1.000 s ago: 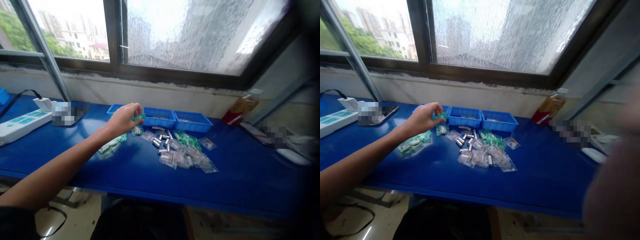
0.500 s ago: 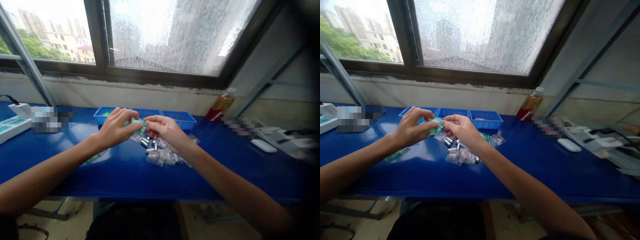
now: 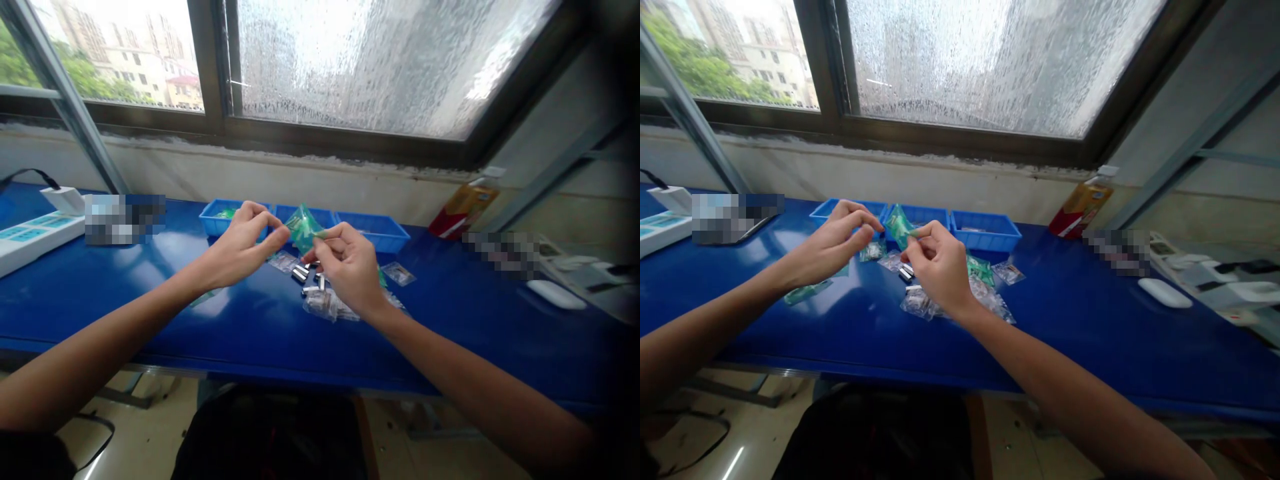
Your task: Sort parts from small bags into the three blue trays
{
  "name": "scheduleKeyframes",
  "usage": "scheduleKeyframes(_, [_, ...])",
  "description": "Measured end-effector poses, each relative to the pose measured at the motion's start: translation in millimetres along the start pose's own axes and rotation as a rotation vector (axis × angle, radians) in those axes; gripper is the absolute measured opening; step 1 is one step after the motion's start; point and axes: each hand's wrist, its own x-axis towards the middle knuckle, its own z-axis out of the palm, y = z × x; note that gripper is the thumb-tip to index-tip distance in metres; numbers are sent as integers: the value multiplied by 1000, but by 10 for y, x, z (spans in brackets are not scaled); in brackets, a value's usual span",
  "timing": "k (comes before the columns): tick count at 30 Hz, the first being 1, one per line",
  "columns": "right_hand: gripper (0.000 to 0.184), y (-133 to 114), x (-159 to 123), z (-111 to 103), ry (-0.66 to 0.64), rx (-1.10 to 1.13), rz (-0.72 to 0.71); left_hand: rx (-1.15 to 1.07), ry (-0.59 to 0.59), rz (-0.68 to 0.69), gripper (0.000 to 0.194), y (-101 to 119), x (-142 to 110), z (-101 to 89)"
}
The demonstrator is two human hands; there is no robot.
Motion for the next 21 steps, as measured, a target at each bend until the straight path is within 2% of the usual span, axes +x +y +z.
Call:
scheduleKeyframes(3, [4, 13, -57, 23, -6, -222, -240, -310, -77, -287, 58, -45, 5, 46])
scheduleKeyframes(5, [8, 22, -73, 27, -40, -328, -333, -499, -154, -392, 51, -83, 15, 92])
scheduleKeyframes(7, [13, 33, -65, 23, -81, -366, -333, -597, -171, -395, 34, -114, 19, 134])
scheduleKeyframes(10, [18, 48, -17, 14, -142, -322, -205, -536, -32, -273, 18, -140, 1, 182])
scheduleKeyframes(13, [15, 59, 39, 7, -170, -188, -27, -253, 131, -4, 11, -138, -40, 211])
scheduleKeyframes(15, [30, 70, 64, 7, -177, -59, 93, -71, 129, 220, 5, -123, -68, 220])
scheduleKeyframes(17, [36, 87, 76, 10, -189, 70, 184, 44, 71, 362, 6, -102, -88, 222])
scheduleKeyframes(19, [29, 108, 78, 17, -174, 138, 217, 109, 28, 388, 7, -83, -97, 221])
scheduleKeyframes(21, [23, 129, 77, 23, -125, 132, 203, 107, -12, 322, 18, -69, -98, 219])
